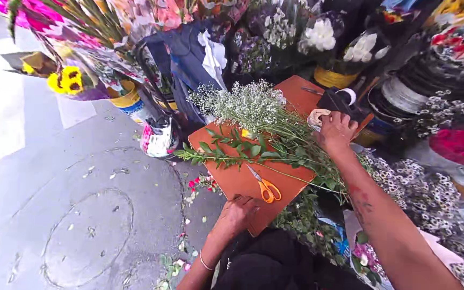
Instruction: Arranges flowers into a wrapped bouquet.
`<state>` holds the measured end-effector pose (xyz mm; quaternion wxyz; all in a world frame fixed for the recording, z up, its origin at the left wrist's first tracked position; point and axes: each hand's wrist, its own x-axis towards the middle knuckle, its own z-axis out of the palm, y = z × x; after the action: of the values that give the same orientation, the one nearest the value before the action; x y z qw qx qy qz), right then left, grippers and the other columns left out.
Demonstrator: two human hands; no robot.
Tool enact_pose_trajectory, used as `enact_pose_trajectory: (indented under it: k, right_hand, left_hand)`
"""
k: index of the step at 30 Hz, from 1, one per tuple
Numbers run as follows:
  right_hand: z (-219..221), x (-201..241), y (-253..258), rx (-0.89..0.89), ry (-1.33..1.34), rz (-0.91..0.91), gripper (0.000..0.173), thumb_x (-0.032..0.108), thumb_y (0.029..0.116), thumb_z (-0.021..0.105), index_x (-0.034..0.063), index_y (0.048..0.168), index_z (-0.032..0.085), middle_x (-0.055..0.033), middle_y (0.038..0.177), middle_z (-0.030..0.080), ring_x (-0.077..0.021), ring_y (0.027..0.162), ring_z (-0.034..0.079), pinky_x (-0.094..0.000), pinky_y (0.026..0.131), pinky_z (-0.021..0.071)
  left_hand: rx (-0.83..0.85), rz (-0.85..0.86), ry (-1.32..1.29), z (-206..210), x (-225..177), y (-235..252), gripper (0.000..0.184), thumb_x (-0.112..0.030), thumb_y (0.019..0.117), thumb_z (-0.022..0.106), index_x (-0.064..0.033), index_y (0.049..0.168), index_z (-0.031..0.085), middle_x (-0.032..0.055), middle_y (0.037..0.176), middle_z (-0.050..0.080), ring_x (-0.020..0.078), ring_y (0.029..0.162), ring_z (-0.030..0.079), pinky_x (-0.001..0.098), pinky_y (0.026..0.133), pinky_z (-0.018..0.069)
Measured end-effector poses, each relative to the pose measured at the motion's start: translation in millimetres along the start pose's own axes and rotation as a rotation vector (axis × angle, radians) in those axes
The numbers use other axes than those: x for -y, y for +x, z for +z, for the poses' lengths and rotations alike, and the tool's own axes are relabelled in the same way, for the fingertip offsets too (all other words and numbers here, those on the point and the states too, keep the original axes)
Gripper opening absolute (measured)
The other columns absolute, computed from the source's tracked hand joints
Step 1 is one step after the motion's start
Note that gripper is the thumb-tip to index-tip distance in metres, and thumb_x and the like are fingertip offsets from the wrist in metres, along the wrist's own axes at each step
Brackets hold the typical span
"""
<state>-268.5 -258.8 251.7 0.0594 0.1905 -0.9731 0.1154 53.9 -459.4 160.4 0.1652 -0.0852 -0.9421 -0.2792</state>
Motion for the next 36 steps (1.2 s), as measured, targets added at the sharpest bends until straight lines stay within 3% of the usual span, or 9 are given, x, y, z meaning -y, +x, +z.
enact_pose_trajectory:
  k: [4,6,11,19,22,25,28,32,36]
  right_hand:
    - [-14,-32,11,0.314,-0.077,0.216,0.032,0.02,0.1009,0.062,-0.0085,0.114,0.067,-0.0374,0.122,0.061,-0.0576,0.118,0.057,-0.0779,0.093,0.0395]
    - [-31,-53,3,0.172,0.161,0.101,0.026,0.019,0.1035,0.06,-0.0033,0.106,0.072,-0.0313,0.107,0.069,-0.0513,0.105,0.065,-0.0733,0.089,0.0459]
    - [-65,-58,-55,-0.292,0.47,-0.052,0.03,0.02,0.1074,0.051,-0.0041,0.117,0.065,-0.0224,0.106,0.068,-0.0317,0.087,0.07,-0.0536,0.083,0.0576]
    - [-42,-61,-127,-0.682,0.933,-0.104,0.025,0.023,0.1087,0.043,0.0039,0.108,0.06,0.0053,0.094,0.06,0.0016,0.069,0.053,-0.0182,0.063,0.0474]
    - [-39,-66,-138,-0.048,0.746,-0.103,0.043,0.037,0.1077,0.043,0.0029,0.12,0.065,-0.005,0.101,0.069,-0.0055,0.071,0.058,-0.0268,0.067,0.0502]
    - [-35,-62,-127,0.441,0.713,-0.112,0.048,0.041,0.1082,0.042,0.0058,0.132,0.063,-0.0096,0.109,0.072,-0.0164,0.086,0.068,-0.0392,0.082,0.0569]
    - [-36,-46,-110,0.429,0.62,-0.088,0.047,0.043,0.1057,0.051,0.0034,0.125,0.068,-0.0143,0.111,0.072,-0.0226,0.104,0.069,-0.0465,0.099,0.0523]
    - [-35,-6,-72,0.473,0.308,-0.186,0.046,0.039,0.1046,0.056,-0.0026,0.121,0.067,-0.0267,0.112,0.068,-0.0417,0.11,0.065,-0.0626,0.099,0.0453]
    - [-51,47,-74,0.398,0.177,-0.228,0.038,0.028,0.1086,0.049,-0.0033,0.123,0.065,-0.0286,0.117,0.066,-0.0466,0.117,0.062,-0.0649,0.099,0.0456]
  left_hand:
    - [0.063,-0.031,0.001,-10,22,-3,0.023,-0.02,0.1,0.06,-0.0073,0.108,0.077,0.0093,0.103,0.077,0.026,0.096,0.075,0.0472,0.089,0.059]
    - [0.099,-0.036,-0.001,-12,27,1,0.023,-0.02,0.0997,0.061,-0.0065,0.108,0.077,0.0103,0.104,0.077,0.0275,0.098,0.075,0.0489,0.089,0.0588]
    - [0.128,-0.009,-0.067,-5,18,24,0.023,-0.02,0.101,0.061,-0.007,0.109,0.077,0.0099,0.107,0.077,0.0268,0.101,0.074,0.0489,0.092,0.0578]
    - [-0.127,0.197,-0.277,11,-30,105,0.025,-0.016,0.1017,0.061,-0.0018,0.117,0.074,0.0137,0.122,0.072,0.0263,0.114,0.07,0.042,0.1,0.0553]
    - [-0.105,0.291,-0.181,31,-43,154,0.029,-0.016,0.1044,0.055,-0.0004,0.123,0.071,0.0163,0.13,0.069,0.0314,0.122,0.066,0.0489,0.105,0.0506]
    - [0.221,0.148,-0.009,52,-45,195,0.038,-0.021,0.1069,0.05,0.0006,0.136,0.061,0.0203,0.143,0.058,0.036,0.137,0.053,0.0563,0.116,0.0362]
    - [0.386,0.131,0.111,75,-49,202,0.043,-0.021,0.1067,0.051,-0.0024,0.146,0.053,0.019,0.155,0.048,0.0377,0.148,0.039,0.0675,0.117,0.0239]
    - [0.421,0.303,0.096,101,-54,189,0.041,-0.007,0.1022,0.052,-0.01,0.143,0.059,0.017,0.147,0.057,0.0406,0.14,0.048,0.0745,0.114,0.0206]
    - [0.442,0.451,0.021,85,-54,198,0.037,-0.023,0.1031,0.055,-0.0068,0.135,0.065,0.0182,0.136,0.065,0.04,0.134,0.053,0.0674,0.117,0.0247]
